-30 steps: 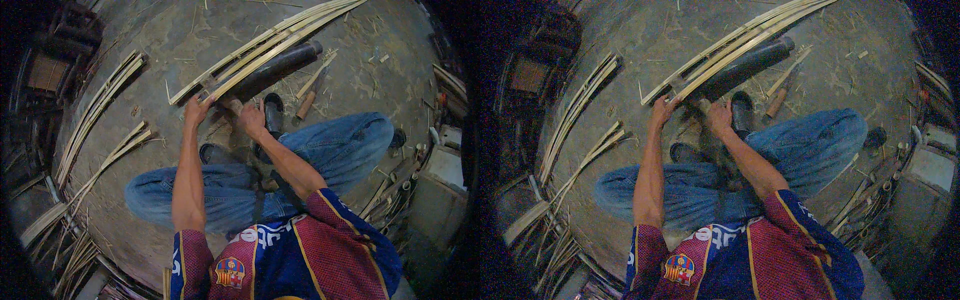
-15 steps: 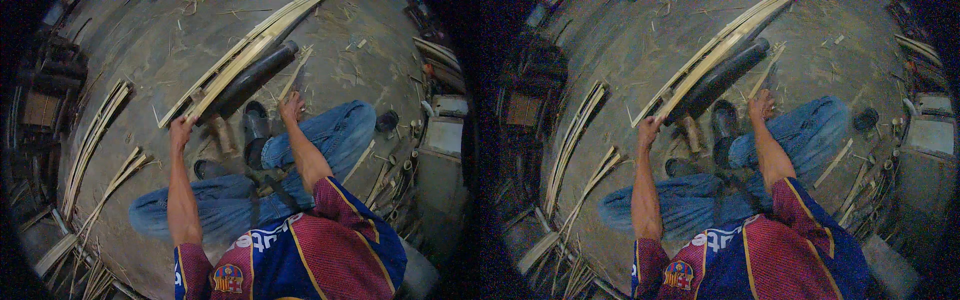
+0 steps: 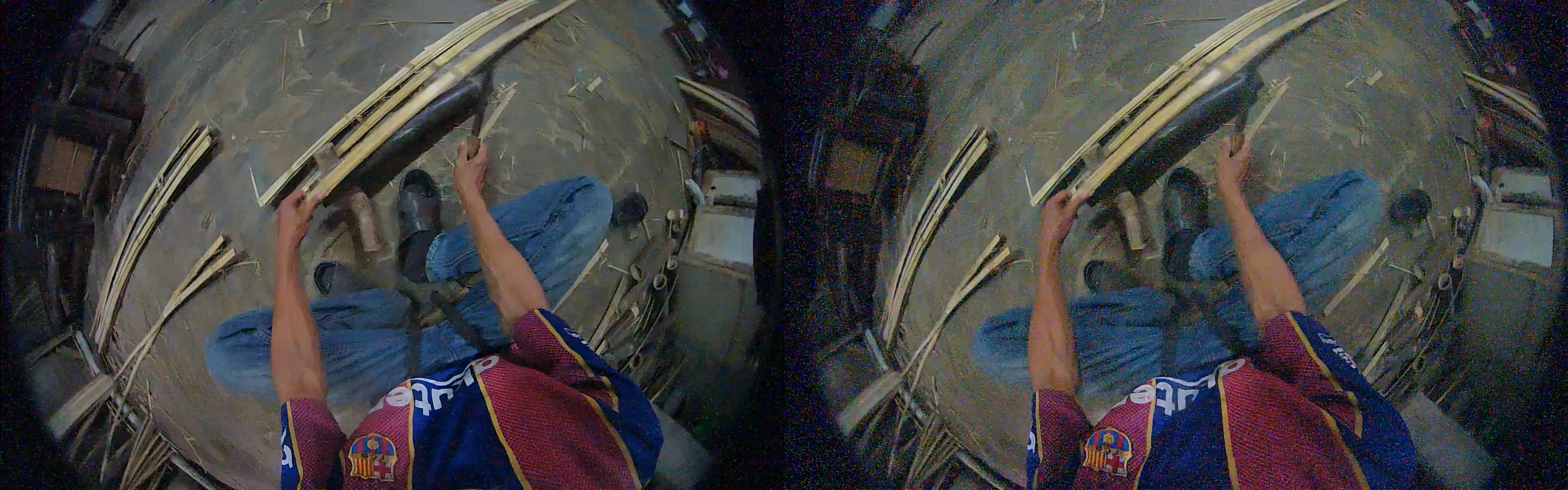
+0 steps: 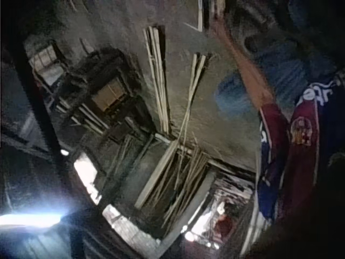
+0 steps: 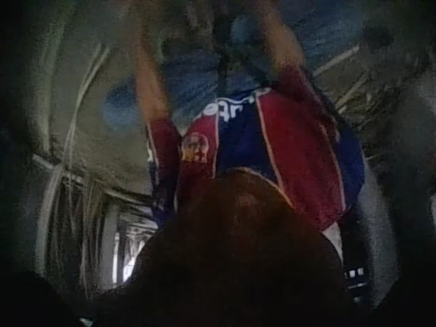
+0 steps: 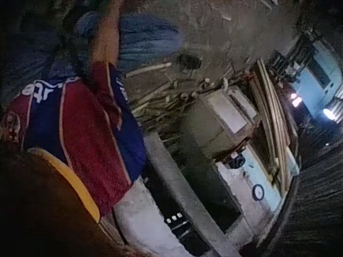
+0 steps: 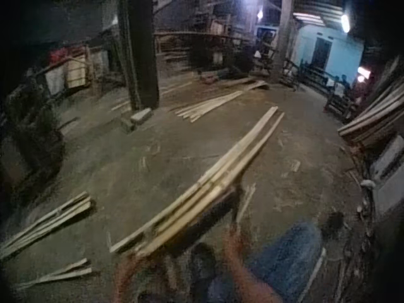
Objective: The person sits on the floor and uses a curved knife to split long bamboo strips into thinner pieces. They repeatedly position the strips on a cylindrical support, strike the knife with a wooden block, and separate the resulting slats.
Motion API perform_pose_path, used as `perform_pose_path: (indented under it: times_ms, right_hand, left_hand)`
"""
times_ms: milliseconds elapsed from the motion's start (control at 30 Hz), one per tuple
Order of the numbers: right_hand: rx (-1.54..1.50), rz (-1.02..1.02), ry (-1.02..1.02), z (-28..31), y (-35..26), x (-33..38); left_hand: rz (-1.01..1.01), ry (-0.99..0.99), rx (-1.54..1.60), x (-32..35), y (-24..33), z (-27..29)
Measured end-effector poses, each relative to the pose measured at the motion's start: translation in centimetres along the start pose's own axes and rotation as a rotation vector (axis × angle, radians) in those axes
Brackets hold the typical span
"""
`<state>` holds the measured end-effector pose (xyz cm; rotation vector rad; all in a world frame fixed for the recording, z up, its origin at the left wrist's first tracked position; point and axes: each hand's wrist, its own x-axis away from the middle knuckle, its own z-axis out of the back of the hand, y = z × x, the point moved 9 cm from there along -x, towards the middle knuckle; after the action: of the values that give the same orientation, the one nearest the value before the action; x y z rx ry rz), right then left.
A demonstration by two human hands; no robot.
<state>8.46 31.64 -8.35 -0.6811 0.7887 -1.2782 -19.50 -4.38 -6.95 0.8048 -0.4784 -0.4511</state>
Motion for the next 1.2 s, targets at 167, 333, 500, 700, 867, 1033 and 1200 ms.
perform_pose_path:
  times_ms: [167, 333, 500, 700, 867, 1033, 1200]
  right_hand:
    - [0.35, 0.098, -0.378, -1.2, -5.5, 1.7]
    - [0.207, 0.305, -0.987, -4.9, -9.3, 10.7]
    - [0.361, 0.394, -1.145, -3.4, -11.1, 12.4]
    - [0.395, 0.444, -0.936, -3.4, -7.3, 5.1]
    - [0.453, 0.225, -0.616, -1.2, -2.5, -2.7]
    - [0.455, 0.536, -0.921, -4.5, -0.4, 0.6]
    - [0.432, 0.266, -0.856, -1.5, -5.2, -2.2]
  left_hand:
    - [0.246, -0.187, 0.122, 0.9, 1.7, -1.5]
    - [0.252, -0.366, 0.05, 0.5, 1.3, -2.8]
    - [0.211, -0.385, 0.017, 1.0, -0.3, -3.6]
    - [0.261, -0.419, 0.15, 0.8, -0.7, -3.9]
    - [0.487, -0.664, 0.231, 4.0, -1.6, -2.7]
    - [0.565, -0.69, 0.165, 4.4, -3.2, -1.9]
    - [0.621, -0.748, 0.233, 5.8, -3.2, -1.5]
